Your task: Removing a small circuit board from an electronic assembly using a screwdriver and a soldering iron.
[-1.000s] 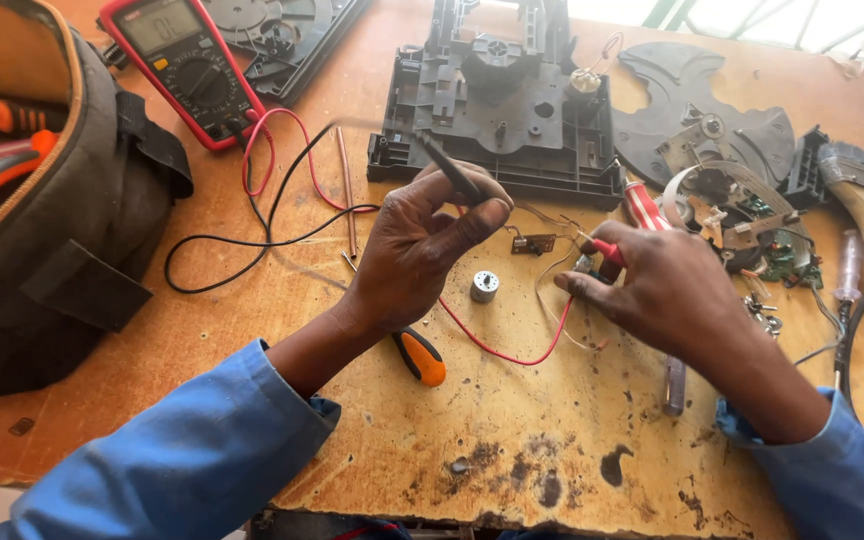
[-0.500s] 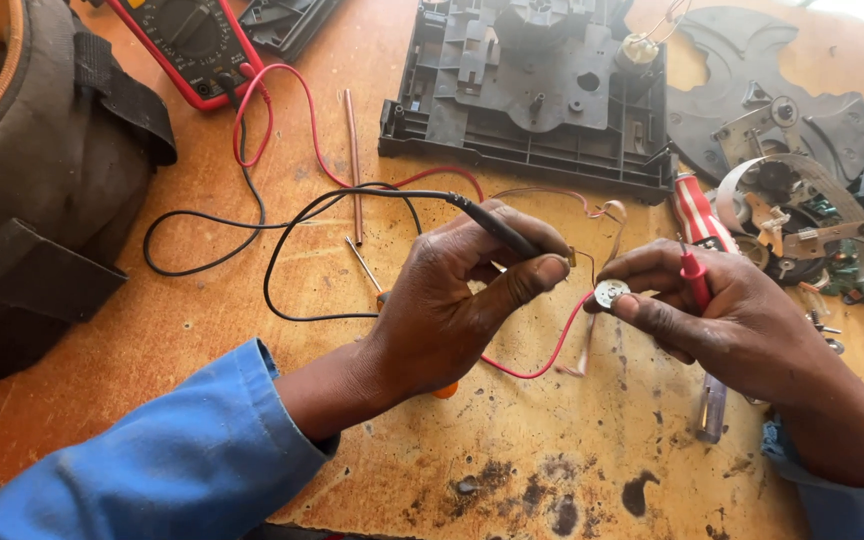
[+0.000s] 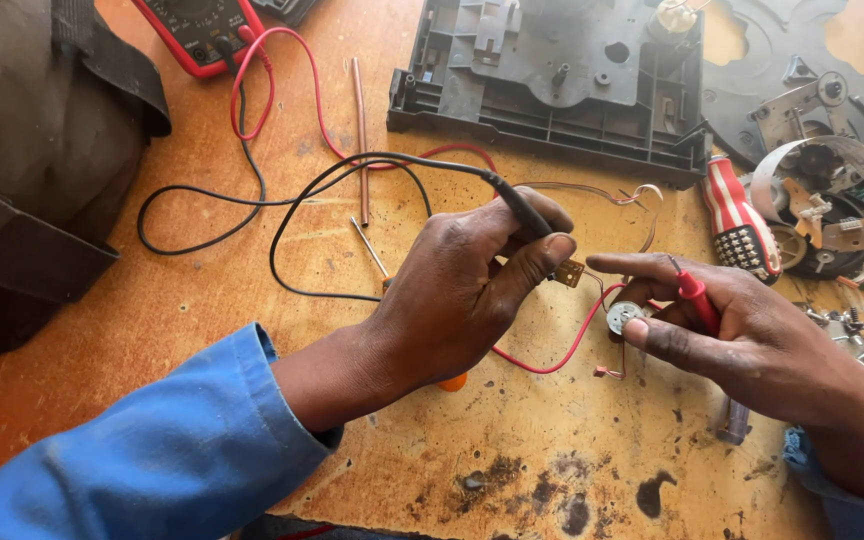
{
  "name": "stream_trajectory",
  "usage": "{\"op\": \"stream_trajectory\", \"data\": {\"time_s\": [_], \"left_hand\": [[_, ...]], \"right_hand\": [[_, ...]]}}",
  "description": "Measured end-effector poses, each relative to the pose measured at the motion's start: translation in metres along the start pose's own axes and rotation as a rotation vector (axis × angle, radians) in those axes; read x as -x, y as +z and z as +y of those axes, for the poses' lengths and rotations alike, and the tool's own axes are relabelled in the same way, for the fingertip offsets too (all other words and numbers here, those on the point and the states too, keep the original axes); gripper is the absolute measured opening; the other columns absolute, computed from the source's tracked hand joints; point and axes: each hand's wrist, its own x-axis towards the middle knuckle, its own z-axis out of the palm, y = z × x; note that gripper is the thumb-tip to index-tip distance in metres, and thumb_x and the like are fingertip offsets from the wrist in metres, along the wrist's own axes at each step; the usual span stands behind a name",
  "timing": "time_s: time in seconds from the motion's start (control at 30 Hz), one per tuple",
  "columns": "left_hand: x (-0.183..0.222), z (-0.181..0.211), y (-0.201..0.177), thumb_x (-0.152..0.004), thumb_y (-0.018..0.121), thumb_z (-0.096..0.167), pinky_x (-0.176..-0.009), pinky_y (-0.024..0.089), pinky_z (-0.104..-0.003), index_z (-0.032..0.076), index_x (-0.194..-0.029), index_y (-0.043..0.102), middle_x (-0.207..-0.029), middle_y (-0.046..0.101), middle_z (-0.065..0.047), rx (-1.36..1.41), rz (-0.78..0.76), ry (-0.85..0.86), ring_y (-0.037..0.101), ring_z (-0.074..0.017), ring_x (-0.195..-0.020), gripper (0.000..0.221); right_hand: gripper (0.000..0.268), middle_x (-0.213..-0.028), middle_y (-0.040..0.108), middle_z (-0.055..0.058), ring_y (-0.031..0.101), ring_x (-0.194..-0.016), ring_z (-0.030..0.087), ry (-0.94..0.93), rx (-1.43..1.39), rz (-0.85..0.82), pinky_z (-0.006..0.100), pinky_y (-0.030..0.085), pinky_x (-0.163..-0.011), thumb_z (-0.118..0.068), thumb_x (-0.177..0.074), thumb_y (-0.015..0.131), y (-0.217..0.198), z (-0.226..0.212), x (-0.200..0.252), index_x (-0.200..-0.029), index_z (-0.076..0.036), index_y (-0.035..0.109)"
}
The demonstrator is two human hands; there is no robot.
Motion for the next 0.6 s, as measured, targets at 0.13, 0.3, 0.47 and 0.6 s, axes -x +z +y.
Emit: {"op": "stream_trajectory", "data": {"time_s": [0.13,0.3,0.47,0.6], "left_hand": [[0.002,-0.006,0.001,-0.102,0.054,0.022,-0.073,0.058,-0.034,0.008,-0.105,0.061,-0.088,0.076,-0.005,-0.067,-0.013,0.077,0.078,-0.0223,-0.084,0.016],[0.003,-0.010,0.001,-0.102,0.056,0.023,-0.075,0.051,-0.038,0.010,-0.106,0.059,-0.092,0.072,-0.004,-0.143,-0.023,0.146,0.073,-0.0262,-0.084,0.013],[0.004,-0.006,-0.001,-0.102,0.054,0.025,-0.066,0.047,-0.040,0.009,-0.103,0.060,-0.083,0.068,-0.006,-0.194,-0.032,0.194,0.066,-0.0287,-0.071,0.017],[0.005,0.001,-0.003,-0.101,0.054,0.025,-0.066,0.051,-0.036,0.010,-0.099,0.062,-0.078,0.066,-0.003,-0.131,-0.021,0.128,0.064,-0.0218,-0.066,0.018]], "right_hand": [[0.064,-0.071,0.057,0.005,0.049,-0.063,0.021,0.194,0.003,0.025,0.035,0.036,-0.060,-0.031,-0.081,0.069,0.006,-0.013,0.002,-0.145,-0.031,0.079],[0.046,-0.057,0.034,0.001,0.035,-0.056,0.020,0.088,0.104,0.199,0.032,0.025,-0.061,-0.028,-0.086,0.070,0.012,-0.007,0.009,-0.131,-0.029,0.084],[0.030,-0.106,0.068,0.002,0.067,-0.056,0.010,-0.456,0.641,0.461,0.030,0.045,-0.041,-0.017,-0.091,0.074,0.025,-0.008,0.018,-0.115,-0.033,0.078],[0.056,-0.118,0.066,-0.003,0.064,-0.051,0.013,-0.453,0.815,0.323,0.033,0.056,-0.036,-0.010,-0.072,0.074,0.025,0.004,0.021,-0.120,-0.037,0.075]]}}
